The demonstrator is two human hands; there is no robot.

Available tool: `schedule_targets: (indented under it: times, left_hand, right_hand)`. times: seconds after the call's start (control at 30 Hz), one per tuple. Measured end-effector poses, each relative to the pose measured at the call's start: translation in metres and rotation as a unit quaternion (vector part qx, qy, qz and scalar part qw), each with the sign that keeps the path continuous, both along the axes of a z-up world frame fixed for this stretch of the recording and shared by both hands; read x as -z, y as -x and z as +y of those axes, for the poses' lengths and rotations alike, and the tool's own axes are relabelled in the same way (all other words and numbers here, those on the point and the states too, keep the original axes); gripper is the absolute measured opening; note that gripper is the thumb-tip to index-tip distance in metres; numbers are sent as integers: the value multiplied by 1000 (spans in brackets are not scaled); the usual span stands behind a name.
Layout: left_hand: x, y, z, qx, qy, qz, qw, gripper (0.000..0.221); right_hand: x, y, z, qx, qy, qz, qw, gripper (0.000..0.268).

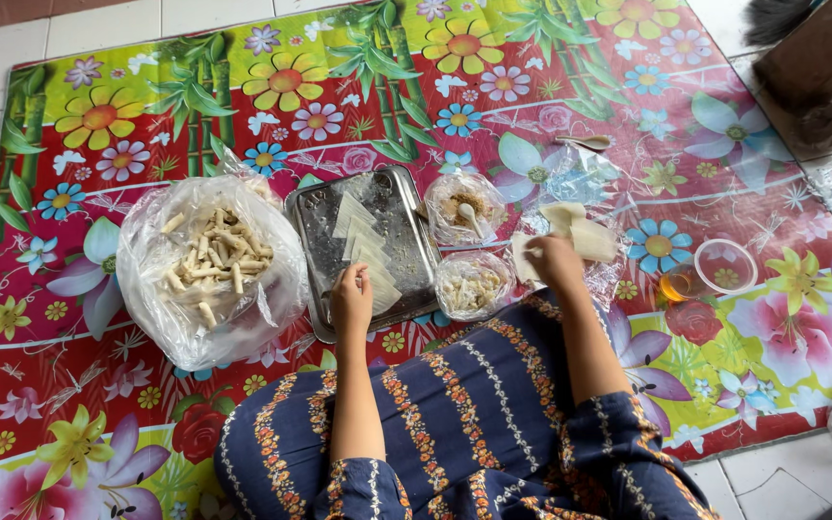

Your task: The person sits on a floral mat and folds dough wrappers around a filling. They pick up a wrapper, place filling from a bowl onto it by hand, fold the wrapper into a triangular shape, and place it on a metal tray. They repeat this for multiple wrappers from plastic bags.

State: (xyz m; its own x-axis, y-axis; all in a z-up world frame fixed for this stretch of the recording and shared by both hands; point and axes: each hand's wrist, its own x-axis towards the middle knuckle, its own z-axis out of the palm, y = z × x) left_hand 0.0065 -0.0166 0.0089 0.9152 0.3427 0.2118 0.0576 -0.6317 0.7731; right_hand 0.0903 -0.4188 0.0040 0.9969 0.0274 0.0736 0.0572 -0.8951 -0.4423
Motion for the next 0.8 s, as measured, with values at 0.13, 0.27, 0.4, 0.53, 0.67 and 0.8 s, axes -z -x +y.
schedule_targets:
  times: [0.13,0.27,0.4,0.53,0.67,0.8]
  left_hand:
    - [-3,5,-14,43,-55,-52,996,18]
    - [-5,2,-18,16,-31,0,999,18]
    - [3,3,-4,-36,-23,14,999,19]
    - [29,9,12,-81,-32,29,996,19]
    - [49,7,17,-89,-65,13,994,18]
    - [39,6,12,-87,-28,49,995,19]
  right_hand:
    - [35,-11,50,-48,152,150,976,25]
    - [60,-21,63,-117,220,114,962,24]
    - [52,-25,60,-88,195,154,965,28]
    - [38,-36,43,-38,104,198,974,23]
    - [45,-36,23,-51,27,158,986,23]
    - [45,-33,26,-80,17,186,979,22]
